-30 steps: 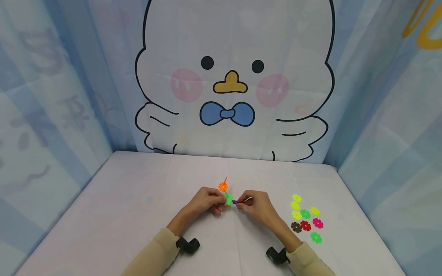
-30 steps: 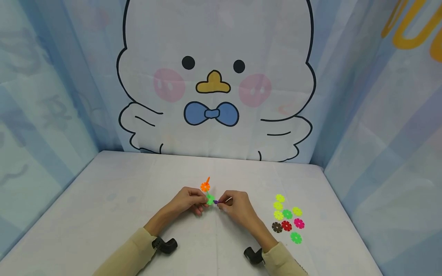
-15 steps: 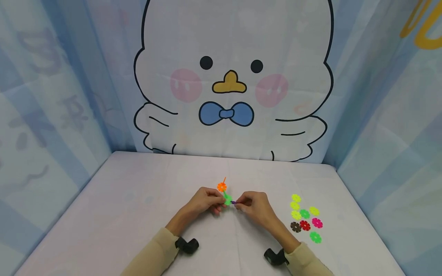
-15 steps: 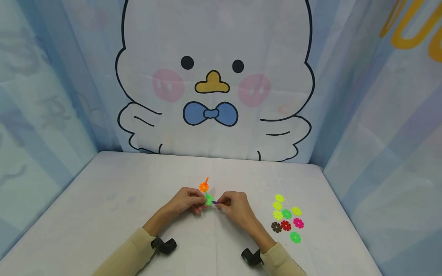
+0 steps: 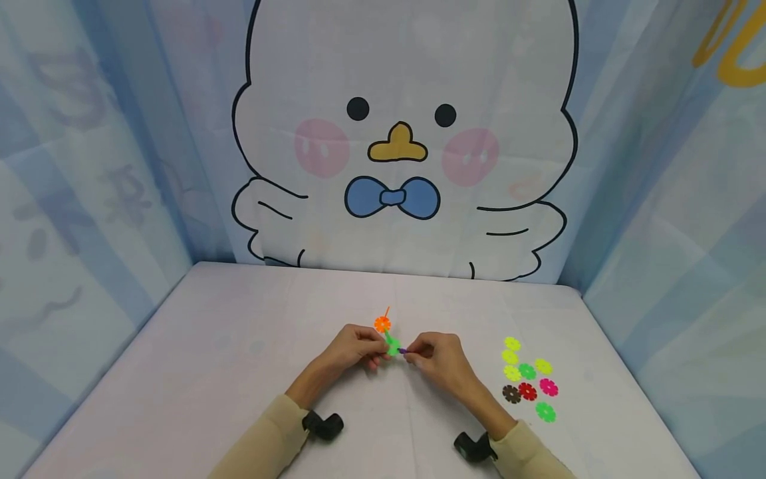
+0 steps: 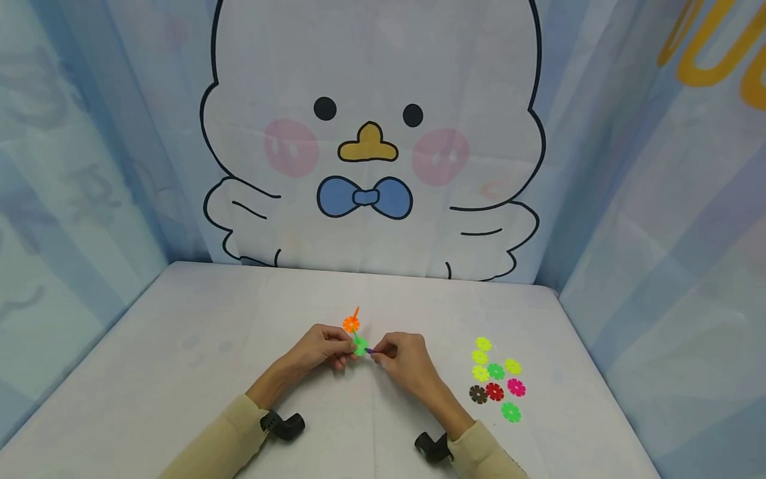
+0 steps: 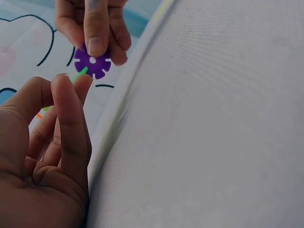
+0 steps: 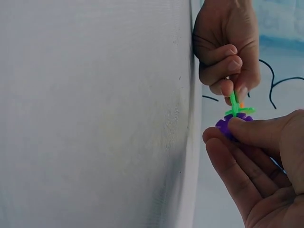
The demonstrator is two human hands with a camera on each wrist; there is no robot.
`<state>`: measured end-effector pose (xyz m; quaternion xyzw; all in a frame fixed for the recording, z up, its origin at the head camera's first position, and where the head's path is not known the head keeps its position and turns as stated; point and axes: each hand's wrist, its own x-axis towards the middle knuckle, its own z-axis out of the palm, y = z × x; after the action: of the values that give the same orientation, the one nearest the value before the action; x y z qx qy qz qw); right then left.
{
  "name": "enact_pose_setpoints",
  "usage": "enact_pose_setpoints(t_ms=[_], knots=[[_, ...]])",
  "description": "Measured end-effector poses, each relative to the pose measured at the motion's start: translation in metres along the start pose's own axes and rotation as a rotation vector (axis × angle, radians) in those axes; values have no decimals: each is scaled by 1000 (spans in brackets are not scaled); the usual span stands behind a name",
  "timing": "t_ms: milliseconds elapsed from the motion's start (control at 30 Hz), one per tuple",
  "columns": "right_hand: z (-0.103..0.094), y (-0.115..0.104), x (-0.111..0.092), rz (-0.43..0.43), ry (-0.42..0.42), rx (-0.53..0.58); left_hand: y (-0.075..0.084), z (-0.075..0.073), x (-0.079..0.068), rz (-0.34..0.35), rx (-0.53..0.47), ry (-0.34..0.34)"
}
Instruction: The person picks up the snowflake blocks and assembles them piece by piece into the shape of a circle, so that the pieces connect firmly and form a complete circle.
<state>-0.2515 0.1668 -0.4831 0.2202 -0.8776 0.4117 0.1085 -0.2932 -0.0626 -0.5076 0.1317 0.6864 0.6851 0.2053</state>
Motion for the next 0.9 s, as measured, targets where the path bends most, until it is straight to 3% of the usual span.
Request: enact_pose_setpoints(t_ms=[267,667,900], knots=[[4,-2,1,-24,-15,-4,-2,-2,1,8,1,-13],[4,0,0,50,51,-39,-3,2,2,-24,-32,-1],[-4,3,0,43,-11,-1,-3,3,2,-29,-19,19]])
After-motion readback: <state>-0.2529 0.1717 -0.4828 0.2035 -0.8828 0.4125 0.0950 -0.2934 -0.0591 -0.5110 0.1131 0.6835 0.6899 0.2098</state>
